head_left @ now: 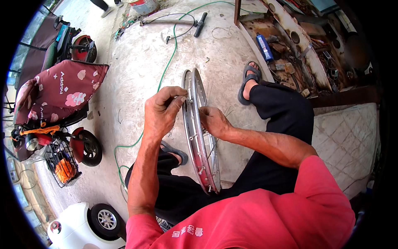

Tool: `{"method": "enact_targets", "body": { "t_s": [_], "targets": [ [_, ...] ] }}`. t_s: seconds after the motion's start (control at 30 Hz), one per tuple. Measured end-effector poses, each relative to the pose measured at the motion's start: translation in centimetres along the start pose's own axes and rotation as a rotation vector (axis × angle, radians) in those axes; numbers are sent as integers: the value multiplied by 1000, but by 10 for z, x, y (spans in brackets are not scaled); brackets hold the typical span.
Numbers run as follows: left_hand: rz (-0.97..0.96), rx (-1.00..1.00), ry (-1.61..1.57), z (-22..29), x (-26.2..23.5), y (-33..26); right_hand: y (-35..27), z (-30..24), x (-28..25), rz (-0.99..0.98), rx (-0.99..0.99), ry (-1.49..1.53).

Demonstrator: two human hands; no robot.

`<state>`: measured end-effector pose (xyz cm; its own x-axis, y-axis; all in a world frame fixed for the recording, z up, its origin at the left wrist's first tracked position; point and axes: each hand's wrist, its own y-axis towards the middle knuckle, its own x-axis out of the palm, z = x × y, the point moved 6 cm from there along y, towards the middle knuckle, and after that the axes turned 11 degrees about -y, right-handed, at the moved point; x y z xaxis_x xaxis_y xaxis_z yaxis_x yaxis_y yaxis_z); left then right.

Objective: The person is sitting on the floor and repairing a bicycle wheel by hand. They repeatedly insert small metal nipples into the rim holes and thread the spokes through them, rotating the wheel to access different sections.

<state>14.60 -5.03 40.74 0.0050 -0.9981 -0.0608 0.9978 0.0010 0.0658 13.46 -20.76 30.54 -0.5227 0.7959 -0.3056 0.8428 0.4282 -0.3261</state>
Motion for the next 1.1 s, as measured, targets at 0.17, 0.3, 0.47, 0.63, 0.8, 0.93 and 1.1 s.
{"method": "enact_targets", "body": {
  "t_s": [0.17, 0.3, 0.47, 0.63, 0.8, 0.93, 1.1],
  "targets": [
    [-16, 19, 52, 4, 0, 2, -1, -3, 1, -17, 7, 21],
    [-55, 14, 35, 2, 1, 3, -2, -3, -1, -17, 14, -1],
    [-120, 2, -38, 2, -1, 4, -1, 0, 2, -21, 11, -10],
    [-118, 87, 29, 3, 2, 4, -2, -2, 1, -21, 7, -2],
    [-176, 209, 152, 14, 6, 5, -2, 0, 1, -38, 34, -18],
    [-150, 160, 95, 5, 4, 5, -3, -4, 1, -26, 18, -14],
    [-47, -2, -66, 2, 9, 2, -4, -2, 1, -28, 28, -10]
  ]
}}
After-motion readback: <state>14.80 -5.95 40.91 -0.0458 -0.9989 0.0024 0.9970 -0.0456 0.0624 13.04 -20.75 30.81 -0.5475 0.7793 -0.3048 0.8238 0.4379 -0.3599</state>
